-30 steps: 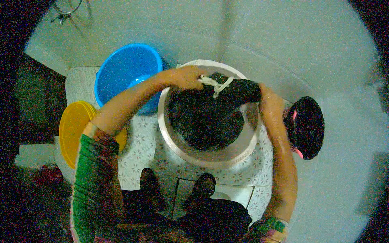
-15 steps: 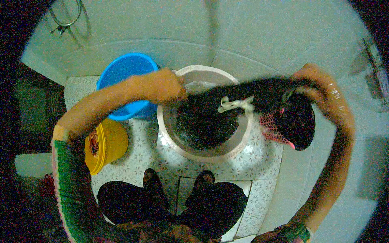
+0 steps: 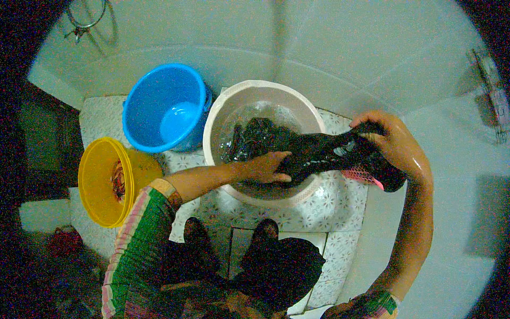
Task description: The person washes clothes by hand in a soapy basin, scrubbing and wringing garments including a black shirt and a patterned cloth, and then rinses them in a bucket of water.
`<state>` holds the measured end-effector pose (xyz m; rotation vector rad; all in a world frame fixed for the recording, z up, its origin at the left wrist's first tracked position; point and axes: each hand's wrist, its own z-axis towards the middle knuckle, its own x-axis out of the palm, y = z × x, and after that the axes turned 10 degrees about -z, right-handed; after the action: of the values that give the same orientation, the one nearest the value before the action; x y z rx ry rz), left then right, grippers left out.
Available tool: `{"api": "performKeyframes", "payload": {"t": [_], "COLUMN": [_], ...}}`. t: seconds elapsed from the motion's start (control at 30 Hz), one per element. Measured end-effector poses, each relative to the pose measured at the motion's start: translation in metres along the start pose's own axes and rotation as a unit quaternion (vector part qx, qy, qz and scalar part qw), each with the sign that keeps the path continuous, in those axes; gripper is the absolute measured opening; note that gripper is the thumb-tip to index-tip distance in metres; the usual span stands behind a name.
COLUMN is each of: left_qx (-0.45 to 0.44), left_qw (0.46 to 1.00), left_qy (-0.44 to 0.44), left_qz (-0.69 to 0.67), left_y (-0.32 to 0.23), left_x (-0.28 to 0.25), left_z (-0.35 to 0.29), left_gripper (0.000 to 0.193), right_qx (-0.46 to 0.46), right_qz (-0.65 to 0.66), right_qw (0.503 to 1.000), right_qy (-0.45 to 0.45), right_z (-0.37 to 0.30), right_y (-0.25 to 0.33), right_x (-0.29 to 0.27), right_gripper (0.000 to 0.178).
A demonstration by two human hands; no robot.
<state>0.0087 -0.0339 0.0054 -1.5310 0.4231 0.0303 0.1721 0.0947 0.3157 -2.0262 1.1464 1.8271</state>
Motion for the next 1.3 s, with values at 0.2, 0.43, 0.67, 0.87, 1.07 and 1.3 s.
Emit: {"api": "performKeyframes", "payload": {"t": [0.2, 0.43, 0.67, 0.87, 1.07, 1.3], "left_qx": [0.052, -0.099, -0.025, -0.151, 0.060, 0.032], "left_qw": [0.980, 0.931, 0.944, 0.885, 0.932, 0.926], "left_qy": [-0.187, -0.229, -0.272, -0.253, -0.101, -0.252], "left_qz": [-0.048, 0.265, 0.186, 0.361, -0.344, -0.279], "left_y": [-0.019, -0.025, -0.173, -0.211, -0.224, -0.214], "left_x": [0.023, -0.118, -0.259, -0.298, -0.318, -0.316], "left_z": [-0.005, -0.007, -0.015, -0.060, -0.081, -0.077], "left_gripper": [0.079, 0.031, 0.027, 0.031, 0.032, 0.029], "right_qx": [0.095, 0.061, 0.258, 0.160, 0.082, 0.078], "right_qz": [0.107, -0.259, 0.397, 0.447, 0.243, 0.126], "right_qw": [0.990, 0.964, 0.879, 0.873, 0.945, 0.958], "right_qy": [-0.003, -0.023, -0.050, -0.114, -0.201, -0.246], "right_z": [0.005, -0.005, -0.005, 0.012, 0.000, 0.006], "right_y": [0.009, -0.026, -0.090, -0.039, -0.044, -0.031], "right_x": [0.003, 0.002, 0.031, -0.011, -0.109, -0.082], "right_gripper": [0.014, 0.017, 0.028, 0.031, 0.042, 0.044]}}
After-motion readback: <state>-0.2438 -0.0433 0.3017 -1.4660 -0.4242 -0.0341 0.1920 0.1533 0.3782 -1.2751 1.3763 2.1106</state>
